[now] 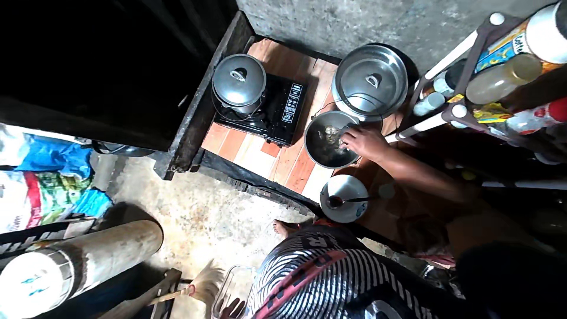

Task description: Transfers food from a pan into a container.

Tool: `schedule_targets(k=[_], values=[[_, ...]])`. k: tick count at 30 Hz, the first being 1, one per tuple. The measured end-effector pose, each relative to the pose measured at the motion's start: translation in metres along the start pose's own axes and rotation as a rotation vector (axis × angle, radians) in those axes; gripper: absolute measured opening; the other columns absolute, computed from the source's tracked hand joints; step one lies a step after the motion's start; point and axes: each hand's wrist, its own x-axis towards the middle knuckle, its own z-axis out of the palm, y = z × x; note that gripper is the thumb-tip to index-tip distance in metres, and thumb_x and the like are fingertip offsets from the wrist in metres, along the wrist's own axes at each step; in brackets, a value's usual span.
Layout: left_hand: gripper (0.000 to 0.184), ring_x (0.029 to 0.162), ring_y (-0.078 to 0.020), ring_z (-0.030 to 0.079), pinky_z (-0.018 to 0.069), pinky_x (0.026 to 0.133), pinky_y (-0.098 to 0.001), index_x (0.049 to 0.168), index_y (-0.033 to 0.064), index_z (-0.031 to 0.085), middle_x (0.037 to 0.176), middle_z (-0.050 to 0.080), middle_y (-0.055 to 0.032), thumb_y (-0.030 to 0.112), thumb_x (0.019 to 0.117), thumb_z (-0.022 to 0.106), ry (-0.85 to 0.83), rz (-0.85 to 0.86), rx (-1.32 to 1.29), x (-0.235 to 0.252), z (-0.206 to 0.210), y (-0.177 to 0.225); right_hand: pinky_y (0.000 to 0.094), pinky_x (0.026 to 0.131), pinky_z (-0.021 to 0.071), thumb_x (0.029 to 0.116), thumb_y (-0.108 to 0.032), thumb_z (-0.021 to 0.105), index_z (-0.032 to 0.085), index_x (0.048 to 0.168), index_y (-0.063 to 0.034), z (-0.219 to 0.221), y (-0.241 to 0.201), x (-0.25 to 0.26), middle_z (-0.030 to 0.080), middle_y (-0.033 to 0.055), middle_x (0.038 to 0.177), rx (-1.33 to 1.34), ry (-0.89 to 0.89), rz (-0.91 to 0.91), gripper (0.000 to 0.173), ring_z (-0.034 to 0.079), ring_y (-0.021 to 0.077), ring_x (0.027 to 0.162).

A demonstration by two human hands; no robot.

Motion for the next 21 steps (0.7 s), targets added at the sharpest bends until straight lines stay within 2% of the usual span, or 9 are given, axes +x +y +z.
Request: schedule_targets(k=[2,4,7,10,11,13,15,18,21], values=[[0.057,0.092,-0.0388,0.071,0.0596,0.077,-0.0528,0.159,0.0183,0.018,0.125,0.061,-0.03,0.008,0.1062,0.035,-0.081,0.028,-0.054,0.024,-0.016,-0.016,0.0609,0.08,0.0562,0.1054,-0.022,0.059,0.068,0.112,-0.0036,0.003,-0.005,0.013,0.069,0.0216,0.115,0.007,-0.132,-0.086,0.021,0.069,0.0452,0.101],[0.059,0.093,-0.0392,0.071,0.0602,0.077,-0.0525,0.159,0.0169,0.017,0.126,0.06,-0.0304,0.008,0.1047,0.037,-0.119,0.054,-0.048,0.024,-0.017,-0.013,0.0624,0.082,0.0542,0.1088,-0.024,0.052,0.065,0.117,-0.0035,0.009,-0.014,0.028,0.067,0.0246,0.115,-0.002,-0.292,-0.134,0.026,0.067,0.0478,0.105],[0.053,0.085,-0.0326,0.072,0.0598,0.073,-0.0471,0.157,0.0123,0.019,0.12,0.063,-0.0271,0.008,0.1066,0.035,-0.083,0.077,-0.035,-0.015,0.002,0.014,0.0623,0.086,0.0521,0.1111,-0.021,0.044,0.062,0.124,-0.0022,0.022,-0.033,0.05,0.066,0.0284,0.114,-0.042,-0.507,-0.135,0.029,0.065,0.0492,0.108],[0.048,0.079,-0.0206,0.071,0.059,0.07,-0.038,0.156,0.0095,0.021,0.117,0.065,-0.0199,0.009,0.1087,0.031,-0.056,0.091,-0.027,-0.052,0.015,0.032,0.0617,0.091,0.0509,0.1107,-0.016,0.042,0.06,0.133,-0.0042,0.039,-0.054,0.062,0.064,0.0278,0.122,-0.093,-0.679,-0.046,0.031,0.064,0.0478,0.113],[0.048,0.079,-0.0198,0.071,0.0588,0.07,-0.0378,0.156,0.0098,0.021,0.117,0.066,-0.0193,0.01,0.1092,0.029,-0.055,0.088,-0.042,-0.057,0.015,0.032,0.0614,0.092,0.0505,0.1101,-0.014,0.042,0.059,0.135,-0.0045,0.047,-0.059,0.064,0.063,0.0277,0.125,-0.108,-0.722,-0.016,0.031,0.063,0.0474,0.114],[0.047,0.079,-0.0201,0.071,0.0592,0.071,-0.038,0.156,0.0093,0.02,0.116,0.065,-0.0192,0.01,0.1094,0.026,-0.054,0.078,-0.066,-0.06,0.012,0.027,0.0607,0.091,0.0516,0.1092,-0.012,0.043,0.058,0.135,-0.0053,0.061,-0.064,0.064,0.063,0.0268,0.126,-0.137,-0.752,0.017,0.031,0.063,0.0464,0.114],[0.047,0.084,-0.0256,0.071,0.0589,0.074,-0.0424,0.157,0.0094,0.019,0.12,0.064,-0.0228,0.009,0.1099,0.025,-0.054,0.042,-0.098,-0.053,0.005,0.015,0.0617,0.092,0.0511,0.1098,-0.014,0.042,0.058,0.137,-0.0066,0.064,-0.063,0.066,0.063,0.0265,0.128,-0.124,-0.733,0.076,0.032,0.062,0.0466,0.117],[0.05,0.088,-0.0304,0.072,0.0592,0.076,-0.0464,0.158,0.0122,0.019,0.121,0.064,-0.0255,0.009,0.1091,0.027,-0.045,-0.001,-0.121,-0.031,-0.011,-0.017,0.0666,0.093,0.05,0.1118,-0.031,0.039,0.058,0.137,-0.0071,0.053,-0.046,0.072,0.065,0.0271,0.127,-0.049,-0.585,0.245,0.039,0.062,0.0486,0.118],[0.051,0.087,-0.0333,0.072,0.0593,0.074,-0.049,0.158,0.0143,0.019,0.119,0.064,-0.0268,0.009,0.1081,0.029,-0.031,-0.02,-0.153,-0.014,-0.023,-0.047,0.069,0.094,0.0484,0.1113,-0.031,0.041,0.058,0.137,-0.002,0.027,-0.02,0.072,0.066,0.0307,0.122,0.061,-0.484,0.413,0.042,0.063,0.0512,0.116]])
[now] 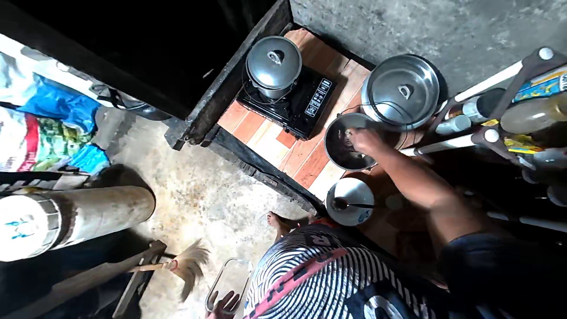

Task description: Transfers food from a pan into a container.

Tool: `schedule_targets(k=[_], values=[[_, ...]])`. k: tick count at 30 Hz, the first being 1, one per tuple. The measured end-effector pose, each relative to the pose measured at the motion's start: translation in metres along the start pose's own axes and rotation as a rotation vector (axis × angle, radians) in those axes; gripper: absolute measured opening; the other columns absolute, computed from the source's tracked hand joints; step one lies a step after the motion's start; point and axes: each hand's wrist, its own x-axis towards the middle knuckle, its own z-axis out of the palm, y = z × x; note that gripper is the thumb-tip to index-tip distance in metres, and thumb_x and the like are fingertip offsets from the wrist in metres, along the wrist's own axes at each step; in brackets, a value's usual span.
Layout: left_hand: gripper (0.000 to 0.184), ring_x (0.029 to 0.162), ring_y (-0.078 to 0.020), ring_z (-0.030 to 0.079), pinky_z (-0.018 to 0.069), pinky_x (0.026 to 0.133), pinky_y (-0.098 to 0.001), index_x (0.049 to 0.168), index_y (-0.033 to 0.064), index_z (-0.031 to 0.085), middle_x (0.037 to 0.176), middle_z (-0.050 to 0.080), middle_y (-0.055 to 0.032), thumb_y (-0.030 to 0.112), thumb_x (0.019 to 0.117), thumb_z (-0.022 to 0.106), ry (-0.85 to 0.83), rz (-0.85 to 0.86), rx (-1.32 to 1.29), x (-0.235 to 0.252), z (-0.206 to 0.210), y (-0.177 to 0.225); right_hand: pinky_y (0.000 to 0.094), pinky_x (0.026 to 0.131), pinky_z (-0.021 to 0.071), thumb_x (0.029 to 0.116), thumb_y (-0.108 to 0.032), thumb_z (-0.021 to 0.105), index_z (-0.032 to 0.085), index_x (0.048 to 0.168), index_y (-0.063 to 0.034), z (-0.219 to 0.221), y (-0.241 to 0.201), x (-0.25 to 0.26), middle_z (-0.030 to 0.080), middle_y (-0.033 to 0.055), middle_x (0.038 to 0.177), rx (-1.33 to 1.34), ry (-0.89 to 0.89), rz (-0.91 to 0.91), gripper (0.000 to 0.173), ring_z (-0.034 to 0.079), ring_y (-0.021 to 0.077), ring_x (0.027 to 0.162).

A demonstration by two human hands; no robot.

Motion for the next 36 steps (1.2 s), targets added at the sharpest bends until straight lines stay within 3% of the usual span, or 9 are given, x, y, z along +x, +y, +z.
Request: schedule_targets(k=[4,7,9,12,20,26,31,36], values=[[0.052,0.09,-0.0355,0.071,0.0591,0.076,-0.0508,0.159,0.0145,0.018,0.121,0.062,-0.0277,0.009,0.1075,0.028,0.019,-0.019,-0.002,0.004,-0.002,-0.012,0.0674,0.098,0.0477,0.1119,-0.035,0.04,0.053,0.139,0.0016,-0.009,0.039,-0.01,0.065,0.033,0.121,0.245,0.15,0.232,0.047,0.063,0.0507,0.118],[0.053,0.09,-0.0376,0.072,0.0603,0.075,-0.0524,0.158,0.0136,0.02,0.118,0.064,-0.0286,0.009,0.1068,0.031,0.002,-0.007,-0.003,0.017,-0.006,-0.021,0.0659,0.1,0.0466,0.1118,-0.032,0.042,0.055,0.137,0.0022,0.004,0.048,-0.022,0.065,0.0324,0.121,0.353,0.203,0.234,0.045,0.063,0.0498,0.118],[0.053,0.092,-0.0343,0.071,0.0592,0.077,-0.0501,0.159,0.0137,0.017,0.122,0.063,-0.0276,0.01,0.1077,0.029,-0.032,-0.004,0.023,0.005,0.004,-0.005,0.0644,0.1,0.0475,0.1115,-0.029,0.043,0.057,0.133,0.0026,0.015,0.057,-0.029,0.067,0.0302,0.119,0.447,0.261,0.228,0.041,0.065,0.0471,0.113],[0.05,0.079,-0.0196,0.07,0.0584,0.07,-0.0368,0.157,0.0091,0.017,0.115,0.063,-0.0206,0.009,0.1076,0.026,-0.031,0.054,0.081,-0.025,0.025,0.028,0.0601,0.1,0.0493,0.1114,-0.025,0.043,0.056,0.132,0.0041,0.022,0.065,-0.041,0.07,0.026,0.119,0.59,0.369,0.244,0.038,0.068,0.0425,0.11],[0.047,0.085,-0.0293,0.071,0.0591,0.075,-0.0443,0.156,0.0113,0.022,0.122,0.063,-0.0249,0.01,0.11,0.032,-0.069,0.136,0.06,-0.036,0.036,0.082,0.0566,0.101,0.0505,0.1118,-0.025,0.041,0.054,0.136,0.003,0.03,0.07,-0.051,0.07,0.0216,0.122,0.752,0.419,0.288,0.039,0.069,0.0374,0.111],[0.046,0.083,-0.0251,0.073,0.0606,0.074,-0.0409,0.155,0.0097,0.024,0.117,0.067,-0.0205,0.011,0.1096,0.029,-0.102,0.217,0.067,-0.052,0.052,0.104,0.0538,0.099,0.0515,0.1115,-0.024,0.042,0.052,0.137,0.0031,0.044,0.069,-0.049,0.07,0.0207,0.122,0.844,0.431,0.291,0.038,0.07,0.0346,0.107],[0.044,0.076,-0.0217,0.074,0.0618,0.067,-0.0354,0.151,0.0076,0.026,0.104,0.072,-0.0147,0.007,0.107,0.03,-0.154,0.296,0.053,-0.067,0.07,0.117,0.0428,0.092,0.0542,0.112,-0.02,0.037,0.05,0.135,0.0076,0.04,0.085,-0.059,0.07,0.0205,0.117,0.99,0.583,0.285,0.038,0.071,0.0252,0.095],[0.044,0.079,-0.0248,0.075,0.0622,0.07,-0.0383,0.153,0.0088,0.025,0.106,0.072,-0.0167,0.011,0.1096,0.029,-0.238,0.33,0.063,-0.071,0.1,0.135,0.0277,0.077,0.0551,0.1125,-0.019,0.035,0.053,0.126,0.0061,0.031,0.088,-0.07,0.072,0.0121,0.105,1.246,0.708,0.255,0.034,0.066,0.0078,0.076]])
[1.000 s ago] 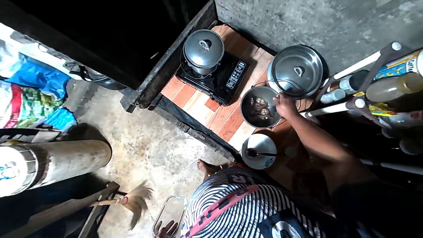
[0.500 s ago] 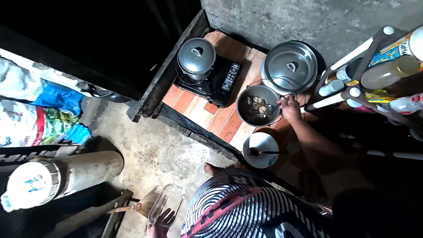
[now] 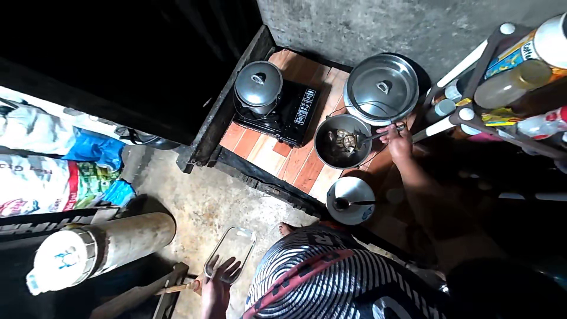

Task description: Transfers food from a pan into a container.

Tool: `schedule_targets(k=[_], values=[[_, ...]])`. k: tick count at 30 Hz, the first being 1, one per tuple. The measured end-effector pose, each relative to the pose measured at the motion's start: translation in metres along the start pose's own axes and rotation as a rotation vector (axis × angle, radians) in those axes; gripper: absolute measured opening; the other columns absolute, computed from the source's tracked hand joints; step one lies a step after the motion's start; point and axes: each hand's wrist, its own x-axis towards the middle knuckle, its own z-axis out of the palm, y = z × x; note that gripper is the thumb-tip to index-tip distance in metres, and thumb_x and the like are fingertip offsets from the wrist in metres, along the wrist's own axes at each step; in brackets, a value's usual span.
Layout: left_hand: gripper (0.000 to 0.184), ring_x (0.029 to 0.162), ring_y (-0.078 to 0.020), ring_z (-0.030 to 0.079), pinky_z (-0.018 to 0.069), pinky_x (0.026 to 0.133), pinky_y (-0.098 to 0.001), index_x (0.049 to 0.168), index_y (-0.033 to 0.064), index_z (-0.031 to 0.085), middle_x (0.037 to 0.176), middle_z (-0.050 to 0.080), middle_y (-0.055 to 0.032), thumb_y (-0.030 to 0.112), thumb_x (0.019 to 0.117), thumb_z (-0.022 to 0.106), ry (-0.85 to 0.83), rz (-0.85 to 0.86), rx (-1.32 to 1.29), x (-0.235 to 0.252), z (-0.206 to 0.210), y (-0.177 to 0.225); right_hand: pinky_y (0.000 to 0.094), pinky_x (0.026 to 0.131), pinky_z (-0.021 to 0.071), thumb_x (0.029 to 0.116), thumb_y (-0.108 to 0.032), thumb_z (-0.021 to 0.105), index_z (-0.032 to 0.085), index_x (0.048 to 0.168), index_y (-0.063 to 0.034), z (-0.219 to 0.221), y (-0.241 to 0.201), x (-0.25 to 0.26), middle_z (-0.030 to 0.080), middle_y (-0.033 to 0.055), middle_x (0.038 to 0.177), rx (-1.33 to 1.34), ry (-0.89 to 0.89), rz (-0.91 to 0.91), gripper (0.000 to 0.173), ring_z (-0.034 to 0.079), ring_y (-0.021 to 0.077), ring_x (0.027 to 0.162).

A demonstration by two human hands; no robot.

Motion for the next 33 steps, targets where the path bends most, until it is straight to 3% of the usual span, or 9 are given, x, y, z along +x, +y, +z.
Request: schedule_targets(k=[2,6,11,16,21,28,33], values=[[0.042,0.08,-0.0254,0.075,0.0629,0.072,-0.04,0.152,0.0082,0.028,0.103,0.072,-0.0156,0.013,0.11,0.029,-0.075,0.031,0.008,0.007,0.02,0.01,0.0237,0.072,0.0554,0.1121,-0.017,0.036,0.053,0.121,0.0043,-0.003,-0.014,-0.003,0.072,0.007,0.098,0.106,0.005,-0.024,0.029,0.065,0.0037,0.07],[0.041,0.081,-0.0257,0.075,0.0633,0.074,-0.0406,0.147,0.0071,0.037,0.099,0.074,-0.0142,0.029,0.1129,0.032,-0.246,0.062,0.053,0.016,0.084,0.04,0.0238,0.073,0.0563,0.1121,-0.017,0.035,0.053,0.118,0.0036,-0.011,-0.06,-0.014,0.071,0.0053,0.097,0.146,-0.044,-0.121,0.028,0.065,0.0036,0.071],[0.048,0.087,-0.0257,0.073,0.0616,0.078,-0.0415,0.15,0.0028,0.034,0.105,0.071,-0.0165,0.034,0.1134,0.026,-0.51,0.124,0.208,0.007,0.179,0.081,0.0242,0.072,0.058,0.1109,-0.015,0.035,0.054,0.11,-0.0045,-0.019,-0.115,-0.03,0.073,-0.0019,0.092,0.195,-0.146,-0.343,0.022,0.067,0.0035,0.071],[0.05,0.083,-0.0255,0.073,0.0607,0.075,-0.0397,0.151,0.008,0.035,0.104,0.071,-0.0182,0.039,0.1128,0.026,-0.674,0.156,0.24,-0.001,0.24,0.101,0.0234,0.07,0.0596,0.1103,-0.015,0.033,0.055,0.107,-0.0097,-0.022,-0.173,-0.06,0.075,-0.0039,0.091,0.296,-0.245,-0.482,0.022,0.07,0.0054,0.071],[0.051,0.085,-0.0275,0.073,0.0606,0.078,-0.0413,0.152,0.0094,0.034,0.105,0.07,-0.0193,0.041,0.1125,0.025,-0.741,0.118,0.191,-0.01,0.262,0.105,0.0242,0.069,0.0599,0.1107,-0.015,0.031,0.055,0.104,-0.0117,-0.026,-0.201,-0.085,0.076,-0.0015,0.091,0.365,-0.295,-0.468,0.024,0.071,0.0081,0.07],[0.053,0.084,-0.026,0.073,0.0604,0.077,-0.0397,0.15,0.0088,0.035,0.103,0.07,-0.0176,0.043,0.1124,0.022,-0.8,0.121,0.198,-0.017,0.262,0.112,0.0222,0.069,0.0601,0.1101,-0.014,0.034,0.056,0.103,-0.0141,-0.019,-0.214,-0.098,0.077,-0.0029,0.092,0.373,-0.385,-0.515,0.023,0.072,0.0065,0.073],[0.058,0.08,-0.0224,0.072,0.0602,0.077,-0.036,0.15,0.0089,0.036,0.099,0.072,-0.0143,0.046,0.1113,0.012,-0.893,0.15,0.181,-0.021,0.254,0.12,0.0253,0.077,0.0602,0.1084,-0.015,0.04,0.059,0.107,-0.0135,-0.008,-0.217,-0.102,0.076,-0.0048,0.104,0.22,-0.581,-0.741,0.02,0.071,0.0048,0.084]])
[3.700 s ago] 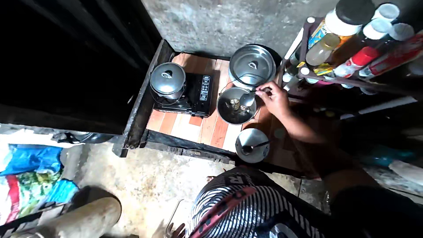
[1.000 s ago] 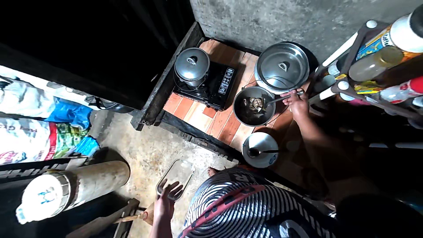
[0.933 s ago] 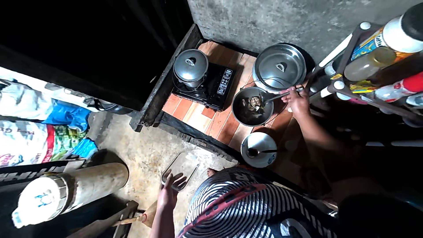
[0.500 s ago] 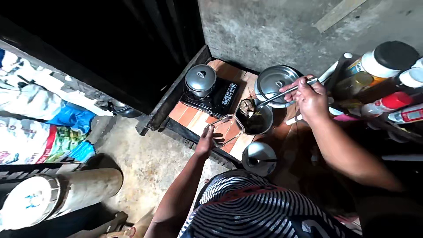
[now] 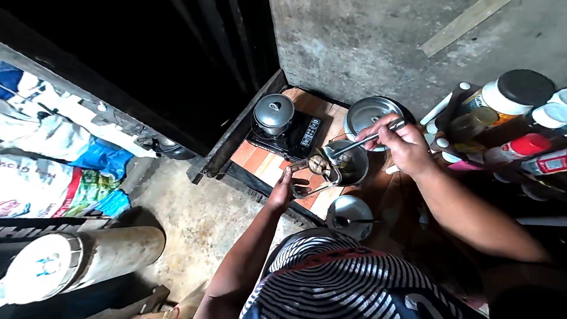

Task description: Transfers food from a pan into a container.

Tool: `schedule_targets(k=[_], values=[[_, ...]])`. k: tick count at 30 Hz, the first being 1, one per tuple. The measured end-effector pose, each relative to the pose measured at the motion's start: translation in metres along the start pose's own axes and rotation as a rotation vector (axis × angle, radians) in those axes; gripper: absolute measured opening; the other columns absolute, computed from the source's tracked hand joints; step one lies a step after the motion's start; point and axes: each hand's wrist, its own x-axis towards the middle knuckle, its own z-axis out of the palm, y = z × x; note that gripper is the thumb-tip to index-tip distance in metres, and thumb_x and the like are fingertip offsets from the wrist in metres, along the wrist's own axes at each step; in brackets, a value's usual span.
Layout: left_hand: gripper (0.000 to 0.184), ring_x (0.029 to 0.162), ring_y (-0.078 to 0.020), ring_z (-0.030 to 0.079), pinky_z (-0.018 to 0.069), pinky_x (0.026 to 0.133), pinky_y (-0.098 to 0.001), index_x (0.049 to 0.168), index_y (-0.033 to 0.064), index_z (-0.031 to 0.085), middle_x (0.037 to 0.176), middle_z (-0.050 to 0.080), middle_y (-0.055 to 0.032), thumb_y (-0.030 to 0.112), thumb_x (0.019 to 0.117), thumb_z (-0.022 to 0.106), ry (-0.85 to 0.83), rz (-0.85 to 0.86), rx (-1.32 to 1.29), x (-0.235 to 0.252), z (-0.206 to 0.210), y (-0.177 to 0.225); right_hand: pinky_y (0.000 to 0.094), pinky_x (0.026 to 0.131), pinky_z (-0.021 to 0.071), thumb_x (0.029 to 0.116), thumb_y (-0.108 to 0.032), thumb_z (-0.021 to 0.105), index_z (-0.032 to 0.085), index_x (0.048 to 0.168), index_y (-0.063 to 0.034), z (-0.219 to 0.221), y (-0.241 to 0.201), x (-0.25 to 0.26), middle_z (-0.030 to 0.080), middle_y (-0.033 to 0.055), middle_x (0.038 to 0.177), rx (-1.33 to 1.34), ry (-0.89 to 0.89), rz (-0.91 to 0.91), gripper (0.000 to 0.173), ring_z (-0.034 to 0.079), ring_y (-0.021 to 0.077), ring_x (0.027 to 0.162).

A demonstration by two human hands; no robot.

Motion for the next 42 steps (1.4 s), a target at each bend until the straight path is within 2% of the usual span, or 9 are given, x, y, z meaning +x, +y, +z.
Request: schedule_targets(k=[7,12,17,20,23,26,29,33,42], values=[[0.065,0.079,-0.0165,0.071,0.06,0.072,-0.0321,0.151,0.0097,0.036,0.107,0.071,-0.0106,0.049,0.1088,0.006,-0.095,0.137,-0.025,-0.007,-0.01,0.002,0.0303,0.095,0.0576,0.1062,-0.021,0.051,0.07,0.099,-0.0029,0.036,-0.031,-0.001,0.075,0.008,0.109,-0.383,-0.444,-0.425,0.027,0.07,0.0145,0.105],[0.071,0.084,-0.0148,0.07,0.0595,0.075,-0.0318,0.152,0.0084,0.033,0.112,0.07,-0.0082,0.06,0.1051,0.016,-0.113,0.212,0.012,-0.01,-0.021,-0.002,0.0303,0.092,0.0579,0.1069,-0.017,0.052,0.066,0.1,-0.0039,0.037,-0.05,-0.001,0.074,0.0125,0.109,-0.453,-0.406,-0.63,0.02,0.07,0.0204,0.105],[0.07,0.088,-0.0149,0.071,0.0588,0.078,-0.0322,0.151,0.0113,0.037,0.114,0.071,-0.0078,0.056,0.106,0.009,-0.092,0.219,0.01,-0.011,-0.027,-0.006,0.0303,0.094,0.0585,0.1087,-0.021,0.05,0.065,0.1,-0.0028,0.038,-0.044,-0.006,0.075,0.0119,0.106,-0.439,-0.361,-0.574,0.025,0.072,0.0186,0.106],[0.067,0.089,-0.018,0.072,0.0602,0.081,-0.0364,0.151,0.009,0.039,0.111,0.072,-0.0099,0.051,0.108,0.01,0.004,0.227,0.006,-0.012,-0.032,-0.016,0.0374,0.097,0.0602,0.1091,-0.022,0.051,0.059,0.108,-0.0047,0.021,-0.039,-0.006,0.072,0.009,0.11,-0.314,-0.158,-0.485,0.019,0.071,0.0183,0.11],[0.061,0.102,-0.0208,0.069,0.0577,0.09,-0.0423,0.152,0.0098,0.037,0.116,0.069,-0.0114,0.045,0.1101,0.009,0.096,0.175,-0.063,-0.021,-0.052,-0.035,0.0349,0.096,0.0599,0.108,-0.017,0.052,0.059,0.111,-0.0026,-0.002,-0.022,-0.002,0.073,0.0105,0.113,-0.383,0.004,-0.43,0.016,0.072,0.0159,0.109],[0.055,0.104,-0.0245,0.071,0.06,0.088,-0.0429,0.153,0.009,0.032,0.124,0.068,-0.0136,0.04,0.1116,0.013,0.179,0.136,-0.157,-0.043,-0.073,-0.053,0.0375,0.092,0.059,0.1044,-0.017,0.057,0.067,0.111,0.0027,-0.019,0.024,-0.008,0.074,0.0151,0.11,-0.638,0.054,-0.183,0.023,0.073,0.0193,0.102],[0.052,0.104,-0.0265,0.072,0.061,0.087,-0.0423,0.154,0.0112,0.024,0.127,0.067,-0.0141,0.039,0.1115,0.015,0.286,0.107,-0.255,-0.073,-0.091,-0.072,0.0574,0.087,0.057,0.1039,-0.019,0.059,0.069,0.115,0.0017,-0.027,0.085,-0.02,0.073,0.0215,0.107,-0.806,-0.023,0.153,0.025,0.073,0.0373,0.096],[0.05,0.108,-0.0259,0.07,0.0598,0.088,-0.045,0.151,0.0176,0.031,0.126,0.068,-0.0093,0.044,0.1102,0.021,0.449,0.116,-0.337,-0.11,-0.118,-0.099,0.0665,0.087,0.0529,0.106,-0.022,0.057,0.066,0.12,0.0008,-0.027,0.152,-0.035,0.071,0.0269,0.107,-0.901,-0.158,0.48,0.028,0.07,0.0477,0.101],[0.056,0.107,-0.0199,0.07,0.0597,0.087,-0.0432,0.152,0.0208,0.031,0.125,0.068,-0.0022,0.05,0.1088,0.01,0.741,0.099,-0.408,-0.177,-0.137,-0.121,0.0565,0.099,0.0536,0.1001,0.001,0.057,0.072,0.119,-0.0042,-0.023,0.224,-0.07,0.067,0.0164,0.132,-1.048,-0.462,0.16,0.024,0.065,0.0394,0.12]])
